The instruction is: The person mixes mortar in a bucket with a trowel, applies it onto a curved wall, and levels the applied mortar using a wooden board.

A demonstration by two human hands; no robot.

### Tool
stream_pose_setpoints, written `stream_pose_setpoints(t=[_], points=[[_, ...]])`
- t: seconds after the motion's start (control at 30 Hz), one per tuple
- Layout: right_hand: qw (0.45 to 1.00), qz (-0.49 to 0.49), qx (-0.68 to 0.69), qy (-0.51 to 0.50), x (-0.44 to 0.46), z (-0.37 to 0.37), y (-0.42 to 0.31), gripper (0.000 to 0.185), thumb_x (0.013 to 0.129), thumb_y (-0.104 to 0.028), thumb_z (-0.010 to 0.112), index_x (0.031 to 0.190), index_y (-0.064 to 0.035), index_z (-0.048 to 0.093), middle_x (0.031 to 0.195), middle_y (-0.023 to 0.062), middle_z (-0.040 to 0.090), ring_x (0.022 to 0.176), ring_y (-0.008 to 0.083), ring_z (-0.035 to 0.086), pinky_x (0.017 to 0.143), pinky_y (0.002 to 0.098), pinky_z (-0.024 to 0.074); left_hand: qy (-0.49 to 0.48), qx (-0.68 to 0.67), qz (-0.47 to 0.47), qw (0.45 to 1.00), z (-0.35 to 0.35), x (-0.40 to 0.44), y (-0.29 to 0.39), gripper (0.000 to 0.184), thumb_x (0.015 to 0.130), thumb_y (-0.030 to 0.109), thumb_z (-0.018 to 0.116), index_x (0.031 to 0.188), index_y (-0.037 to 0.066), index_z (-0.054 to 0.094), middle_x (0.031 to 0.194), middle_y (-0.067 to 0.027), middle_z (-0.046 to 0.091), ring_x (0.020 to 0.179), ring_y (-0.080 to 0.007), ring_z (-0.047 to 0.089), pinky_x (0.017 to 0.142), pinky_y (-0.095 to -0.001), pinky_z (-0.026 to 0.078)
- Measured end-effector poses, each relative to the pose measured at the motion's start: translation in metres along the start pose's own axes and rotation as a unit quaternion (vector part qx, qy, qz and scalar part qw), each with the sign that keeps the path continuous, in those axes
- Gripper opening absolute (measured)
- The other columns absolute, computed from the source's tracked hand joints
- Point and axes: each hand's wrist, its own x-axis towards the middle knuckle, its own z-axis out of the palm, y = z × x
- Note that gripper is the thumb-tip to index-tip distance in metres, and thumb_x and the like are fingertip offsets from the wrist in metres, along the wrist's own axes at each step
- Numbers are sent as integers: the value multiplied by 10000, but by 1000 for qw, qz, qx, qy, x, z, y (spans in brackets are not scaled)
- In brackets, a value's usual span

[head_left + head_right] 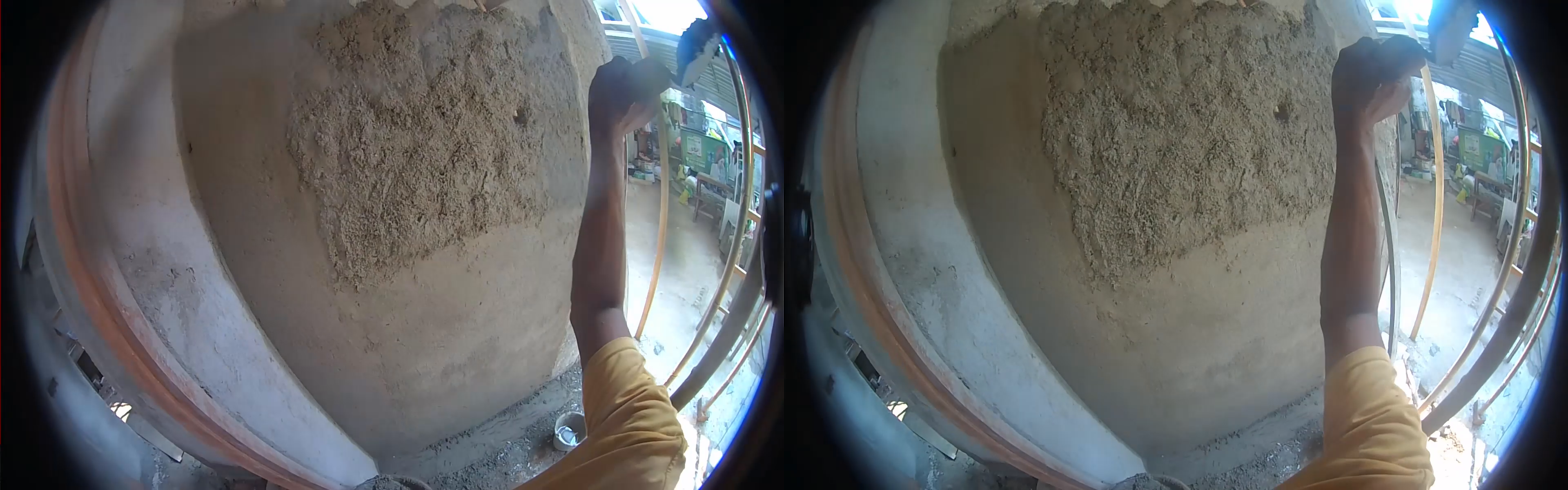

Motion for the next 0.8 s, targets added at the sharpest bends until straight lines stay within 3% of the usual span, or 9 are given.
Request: stream_pose_setpoints(t=[0.1,0.13,0.17,0.23,0.3,0.37,0.47,0.6,0.8], points=[[959,168,141,-178,-61,43,-53,209,948,-228,581,1066,-56,584,926,156,721,757,296,715,637,481,575,5,-1,-3,1000,3,-5,-4,730,992,376,701,1563,42,394,1477,-209,527,1178,-340,607,993,-504,511],[899,156,98,-398,-88,48,-80,287,977,-187,520,1205,-31,597,958,182,727,721,254,706,600,435,580,8,0,-3,1000,2,-9,-7,727,992,378,701,1560,40,398,1476,-210,527,1179,-340,606,995,-504,509],[802,1,88,-590,-133,68,-87,388,1010,-141,447,1356,14,529,924,216,723,619,208,659,484,346,535,8,3,-4,1000,3,-14,-10,725,992,380,701,1557,39,402,1476,-211,527,1179,-339,604,996,-504,507],[671,-341,198,-628,-223,-27,-107,378,1034,-48,348,1336,73,540,714,100,652,441,103,495,302,258,348,9,8,0,1000,4,-19,-15,720,992,384,701,1552,35,411,1474,-214,528,1180,-338,601,999,-504,503],[506,-116,336,-786,-277,-181,-106,314,1015,-67,439,1276,53,566,708,110,646,506,197,605,366,344,458,9,13,7,1000,8,-20,-25,715,993,387,701,1547,32,420,1473,-217,528,1182,-336,598,1001,-504,499],[359,-16,361,-860,-300,-324,-68,335,946,-235,612,1272,-155,610,863,191,730,803,429,727,711,551,586,12,19,10,1000,7,-26,-35,711,993,391,700,1542,29,429,1472,-219,528,1183,-335,595,1004,-505,494],[67,-183,246,-950,-318,-452,-10,318,922,-291,620,1198,-137,645,946,189,745,899,369,747,768,539,582,14,32,15,999,3,-38,-50,704,994,397,700,1534,25,442,1470,-223,529,1184,-333,590,1008,-505,488],[-207,-68,131,-967,-359,-604,89,299,908,-283,676,1097,-56,722,884,130,739,788,265,742,663,469,580,16,43,19,999,1,-49,-73,697,995,404,700,1523,19,460,1467,-228,530,1187,-331,583,1013,-505,479],[-248,369,304,-843,-425,-790,164,209,985,-199,621,1132,-69,694,763,-1,631,632,149,646,469,306,509,19,53,34,998,12,-47,-68,695,990,402,703,1517,13,470,1465,-233,531,1190,-331,579,1016,-505,475]])
